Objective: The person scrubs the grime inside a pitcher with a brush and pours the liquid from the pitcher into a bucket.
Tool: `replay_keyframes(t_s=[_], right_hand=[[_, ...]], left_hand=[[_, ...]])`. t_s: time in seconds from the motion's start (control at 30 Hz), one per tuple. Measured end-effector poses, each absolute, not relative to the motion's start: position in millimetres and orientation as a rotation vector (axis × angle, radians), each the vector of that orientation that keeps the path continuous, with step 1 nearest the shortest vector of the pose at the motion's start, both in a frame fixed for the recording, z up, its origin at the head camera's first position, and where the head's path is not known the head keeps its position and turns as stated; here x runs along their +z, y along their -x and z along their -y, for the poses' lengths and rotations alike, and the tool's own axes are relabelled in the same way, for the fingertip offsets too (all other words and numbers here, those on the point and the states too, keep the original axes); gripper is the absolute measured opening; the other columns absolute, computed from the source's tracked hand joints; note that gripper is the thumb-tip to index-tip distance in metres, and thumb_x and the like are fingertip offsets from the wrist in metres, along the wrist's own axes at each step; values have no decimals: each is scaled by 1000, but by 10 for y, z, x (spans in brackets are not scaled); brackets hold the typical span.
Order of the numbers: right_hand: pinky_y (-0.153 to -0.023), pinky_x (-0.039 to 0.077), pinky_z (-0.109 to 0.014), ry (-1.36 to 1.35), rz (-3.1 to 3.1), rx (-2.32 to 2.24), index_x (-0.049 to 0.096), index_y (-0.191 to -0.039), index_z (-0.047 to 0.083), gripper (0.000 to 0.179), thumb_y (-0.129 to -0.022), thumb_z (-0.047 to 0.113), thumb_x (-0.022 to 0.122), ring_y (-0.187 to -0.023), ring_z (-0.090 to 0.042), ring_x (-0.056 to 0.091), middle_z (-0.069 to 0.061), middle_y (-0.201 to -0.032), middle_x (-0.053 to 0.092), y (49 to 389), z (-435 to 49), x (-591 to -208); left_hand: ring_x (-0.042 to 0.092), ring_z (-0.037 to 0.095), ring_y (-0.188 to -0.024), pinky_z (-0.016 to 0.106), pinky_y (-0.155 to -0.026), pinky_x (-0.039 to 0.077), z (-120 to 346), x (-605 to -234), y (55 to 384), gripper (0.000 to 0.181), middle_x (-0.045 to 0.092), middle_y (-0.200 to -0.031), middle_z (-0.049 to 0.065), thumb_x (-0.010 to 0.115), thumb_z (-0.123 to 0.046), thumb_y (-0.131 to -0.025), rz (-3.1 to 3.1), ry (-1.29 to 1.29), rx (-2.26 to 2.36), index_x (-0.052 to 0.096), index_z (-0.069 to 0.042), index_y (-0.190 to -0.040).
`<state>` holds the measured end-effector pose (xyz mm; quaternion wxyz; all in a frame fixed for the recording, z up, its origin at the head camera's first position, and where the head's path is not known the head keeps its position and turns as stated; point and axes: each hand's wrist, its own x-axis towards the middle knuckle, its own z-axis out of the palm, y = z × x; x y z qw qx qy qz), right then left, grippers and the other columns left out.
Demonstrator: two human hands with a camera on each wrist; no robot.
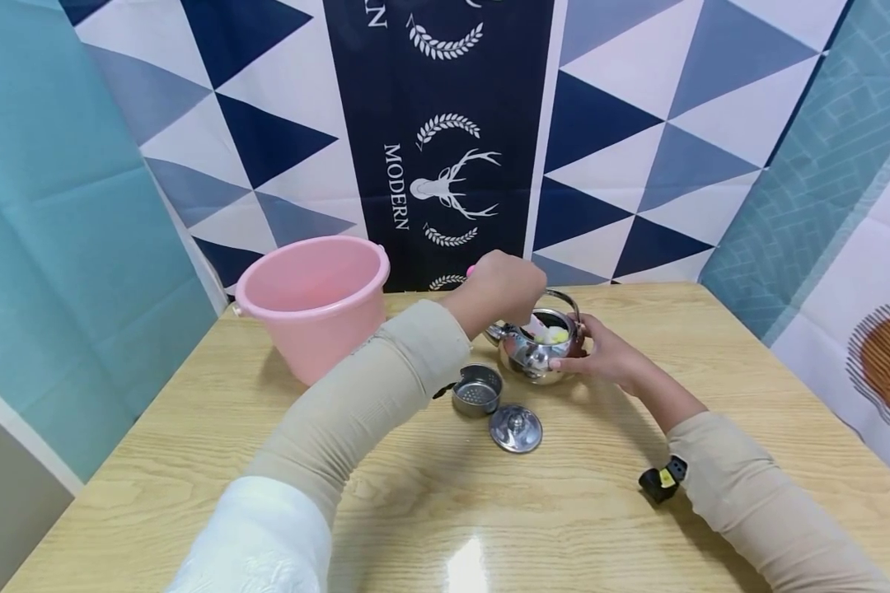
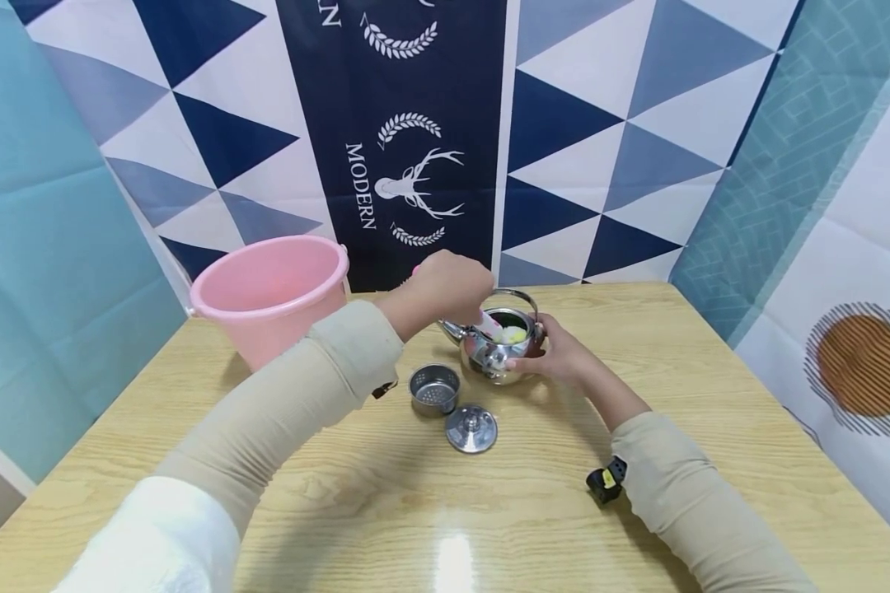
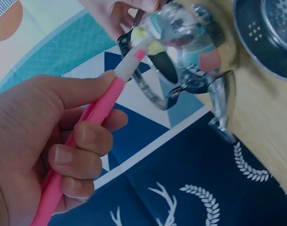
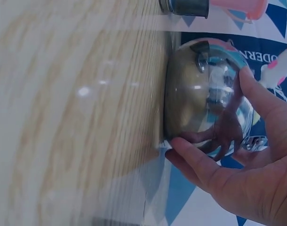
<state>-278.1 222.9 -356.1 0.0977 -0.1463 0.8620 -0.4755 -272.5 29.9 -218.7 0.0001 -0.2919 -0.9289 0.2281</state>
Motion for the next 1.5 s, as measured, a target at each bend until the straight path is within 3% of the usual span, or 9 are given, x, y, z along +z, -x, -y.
replay_keyframes(t_s=[0.1,0.3,0.63,0.9,1.13,1.4,1.5], right_hand=[[-108,24,-62,449,-2522,-1407,11,-154,4,98,-85,24,78,-138,-49,19,-34,-148,22,2776,-2236,-3563],[-105,32,-57,466,-2504,-1397,20,-154,8,93,-84,25,79,-135,-44,29,-31,-150,22,2772,-2225,-3551],[-104,34,-57,479,-2500,-1420,19,-155,8,94,-84,21,79,-136,-48,27,-34,-150,21,2773,-2232,-3579],[-106,31,-58,475,-2494,-1429,16,-155,8,96,-84,21,79,-138,-48,22,-33,-151,20,2769,-2224,-3570],[-106,31,-58,452,-2540,-1423,22,-154,7,93,-83,21,80,-136,-47,25,-33,-148,25,2776,-2236,-3551],[-108,26,-60,437,-2555,-1421,21,-154,5,95,-82,22,81,-138,-48,20,-34,-148,26,2762,-2214,-3557],[-108,25,-60,440,-2572,-1404,22,-154,6,94,-82,23,81,-139,-48,21,-33,-148,27,2761,-2211,-3563]], left_hand=[[57,12,-82,40,-74,53,-297,-2140,2699,11,62,-93,-7,55,-23,-91,2965,873,738,66,-21,-95],[57,14,-86,39,-77,50,-366,-2042,2630,18,61,-101,-7,54,-25,-93,2986,720,896,66,-22,-106],[48,14,-65,30,-56,43,-440,-2069,2672,19,54,-88,-7,49,-25,-95,2852,615,1063,63,-23,-107],[60,13,-81,35,-72,52,-384,-2140,2777,22,66,-100,-7,58,-34,-94,2725,792,965,68,-22,-110],[59,12,-83,37,-76,53,-439,-2094,2725,17,64,-94,-7,55,-31,-94,2824,866,832,69,-23,-101],[57,11,-91,37,-81,51,-495,-2022,2588,20,62,-106,-8,53,-29,-96,3014,704,869,67,-24,-110],[57,11,-89,33,-75,52,-569,-2010,2536,23,62,-110,-10,53,-32,-97,3009,614,965,65,-26,-116]])
